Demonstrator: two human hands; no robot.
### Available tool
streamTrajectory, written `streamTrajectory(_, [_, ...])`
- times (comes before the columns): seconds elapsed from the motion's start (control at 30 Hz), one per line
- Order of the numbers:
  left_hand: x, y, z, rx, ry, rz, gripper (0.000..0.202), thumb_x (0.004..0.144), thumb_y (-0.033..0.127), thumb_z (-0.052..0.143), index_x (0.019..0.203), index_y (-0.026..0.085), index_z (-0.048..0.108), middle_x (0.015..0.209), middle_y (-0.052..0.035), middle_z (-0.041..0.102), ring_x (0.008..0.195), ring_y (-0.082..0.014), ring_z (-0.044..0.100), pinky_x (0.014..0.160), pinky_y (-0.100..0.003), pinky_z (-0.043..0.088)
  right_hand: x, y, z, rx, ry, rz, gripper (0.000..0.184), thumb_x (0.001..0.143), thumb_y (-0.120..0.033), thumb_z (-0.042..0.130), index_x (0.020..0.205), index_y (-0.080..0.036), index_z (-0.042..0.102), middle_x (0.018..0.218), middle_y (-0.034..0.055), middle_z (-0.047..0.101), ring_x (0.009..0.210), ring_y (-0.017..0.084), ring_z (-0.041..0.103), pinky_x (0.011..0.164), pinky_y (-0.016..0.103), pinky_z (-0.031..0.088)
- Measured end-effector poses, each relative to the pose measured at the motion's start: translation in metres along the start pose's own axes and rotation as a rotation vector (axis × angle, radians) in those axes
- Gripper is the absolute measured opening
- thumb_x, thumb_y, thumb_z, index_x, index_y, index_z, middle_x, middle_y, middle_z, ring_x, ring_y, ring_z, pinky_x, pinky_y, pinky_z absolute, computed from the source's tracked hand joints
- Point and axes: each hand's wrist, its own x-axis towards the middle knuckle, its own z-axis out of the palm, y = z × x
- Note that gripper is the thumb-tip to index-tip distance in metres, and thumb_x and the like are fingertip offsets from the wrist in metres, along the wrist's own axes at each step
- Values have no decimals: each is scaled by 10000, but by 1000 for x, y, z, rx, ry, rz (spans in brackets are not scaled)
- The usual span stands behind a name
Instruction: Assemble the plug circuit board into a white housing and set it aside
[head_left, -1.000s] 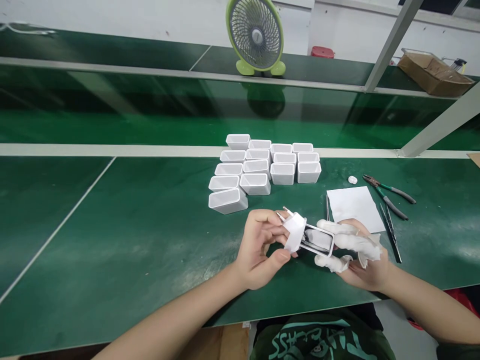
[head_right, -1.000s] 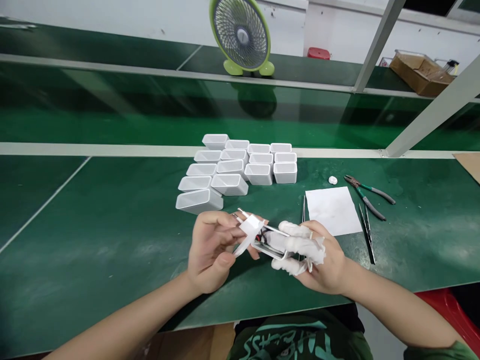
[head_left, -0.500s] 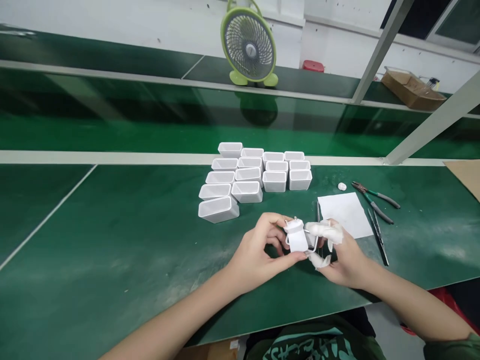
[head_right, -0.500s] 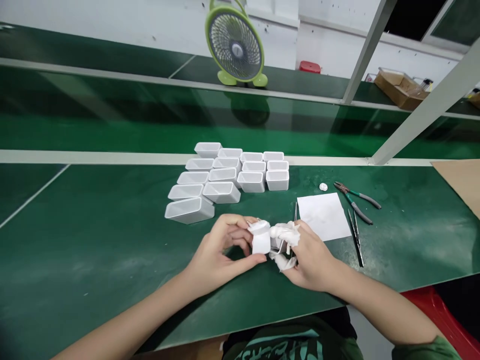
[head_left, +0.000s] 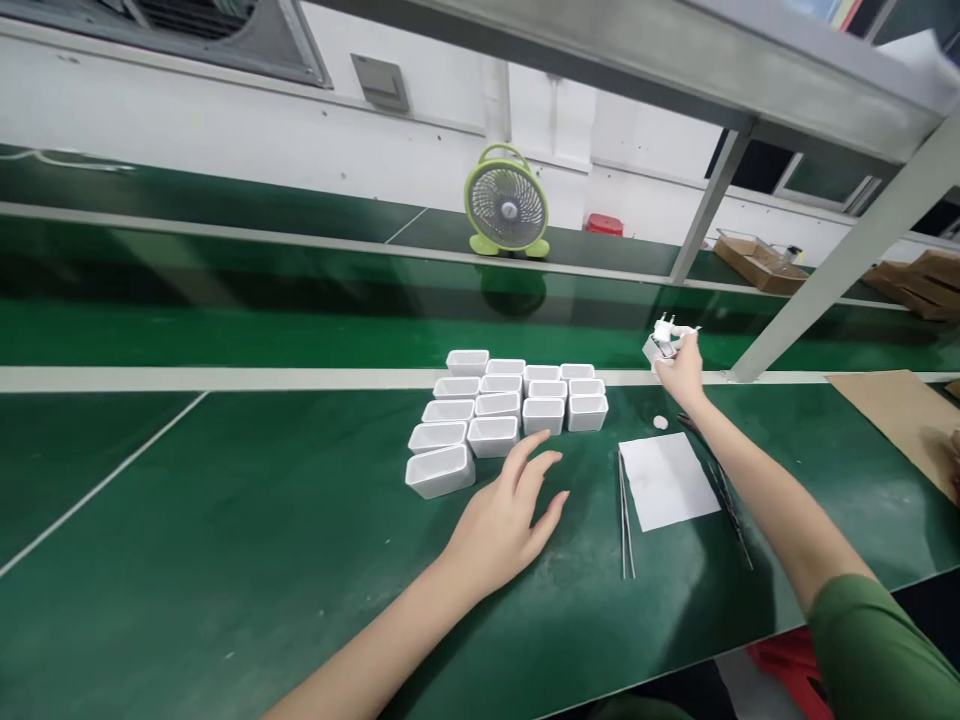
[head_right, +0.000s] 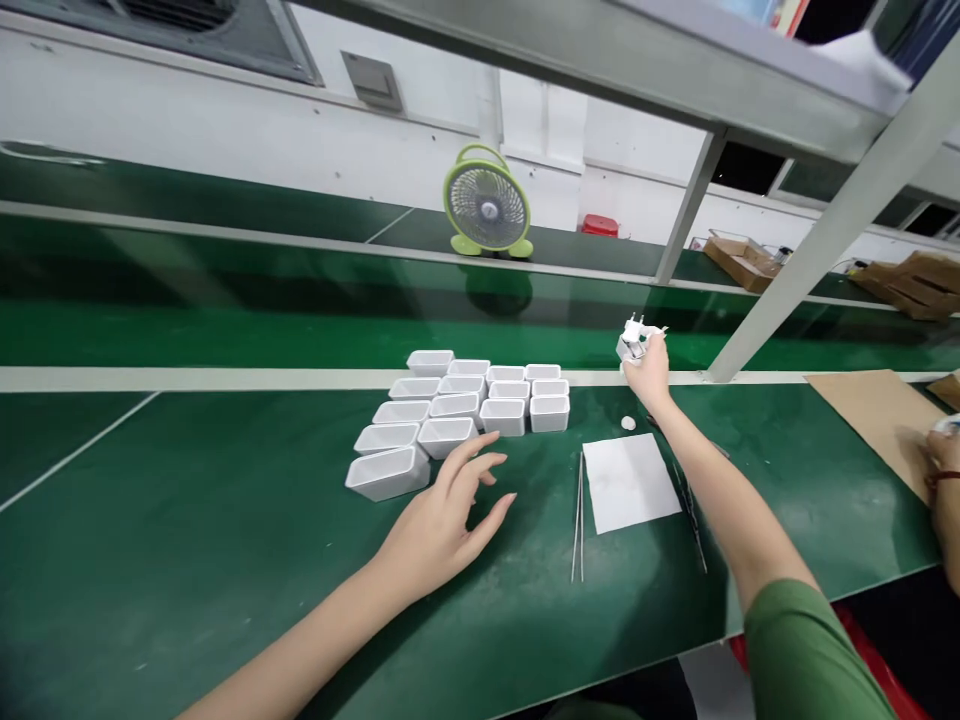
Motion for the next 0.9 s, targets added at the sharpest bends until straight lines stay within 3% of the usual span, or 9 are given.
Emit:
streamTrajectory(0.1, [1, -3, 2, 33, -6, -6, 261, 967, 284, 414, 1213, 196, 411, 1348, -193, 495, 552, -130, 627, 460, -302, 531, 18, 11, 11, -44, -25, 7, 443, 721, -135, 527, 1154, -123, 434, 1082, 137, 609, 904, 211, 602, 886, 395, 505])
streamTrajectory(0.2, [1, -5, 2, 49, -4, 5, 269, 966, 284, 411, 1218, 190, 414, 1354, -197, 492, 596, -153, 655, 475, -313, 544, 14, 16, 3, -91, -113, -34, 457, 713, -140, 569, 1163, -126, 487, 1112, 158, 609, 958, 245, 601, 878, 432, 515])
streamTrajectory(0.33, [0, -4, 2, 85, 0, 39, 268, 968, 265, 401, 1222, 181, 421, 1362, -198, 494, 713, -201, 701, 516, -326, 566, -23, 17, -37, -156, -328, -187, 429, 763, -170, 559, 1191, -184, 572, 1199, 118, 598, 1060, 244, 589, 914, 431, 511])
streamTrajectory(0.4, [0, -4, 3, 98, -15, 50, 267, 973, 258, 391, 1225, 178, 422, 1360, -198, 497, 718, -200, 704, 531, -327, 572, -48, 18, -55, -202, -459, -245, 372, 787, -204, 561, 1153, -209, 626, 1125, 89, 631, 1014, 238, 609, 860, 408, 536])
streamTrajectory(0.47, [-1, -4, 4, 103, -31, 59, 263, 977, 260, 388, 1224, 177, 424, 1359, -195, 497, 719, -197, 704, 534, -324, 572, -70, 22, -62, -267, -514, -279, 455, 738, -164, 584, 1188, -205, 628, 1085, 96, 629, 1070, 274, 573, 934, 464, 494])
streamTrajectory(0.6, [-1, -3, 5, 89, -57, 52, 265, 978, 266, 393, 1229, 188, 425, 1363, -185, 495, 724, -191, 702, 518, -306, 562, -93, 32, -49, -352, -510, -293, 578, 704, -79, 522, 1270, -171, 593, 1105, 134, 588, 1141, 321, 493, 1069, 588, 323])
streamTrajectory(0.77, [1, -5, 4, 65, -65, 40, 259, 974, 297, 419, 1214, 204, 446, 1354, -169, 502, 666, -171, 685, 468, -286, 536, -94, 30, -39, -323, -473, -273, 531, 681, -27, 497, 1144, -226, 664, 1090, 107, 600, 1229, 306, 434, 1149, 618, 110])
streamTrajectory(0.83, [2, -7, 4, 65, -55, 45, 255, 976, 302, 423, 1210, 202, 449, 1342, -171, 506, 651, -162, 678, 461, -277, 532, -93, 26, -44, -130, -421, -197, 412, 725, -80, 533, 1072, -244, 684, 1067, 94, 614, 1213, 307, 445, 1142, 624, 124])
streamTrajectory(0.9, [2, -8, 4, 72, -44, 57, 251, 983, 300, 416, 1208, 192, 448, 1328, -179, 506, 690, -161, 685, 483, -266, 545, -94, 22, -52, 89, -380, -106, 259, 806, -207, 557, 1028, -242, 685, 1043, 91, 629, 1131, 300, 504, 1095, 602, 268])
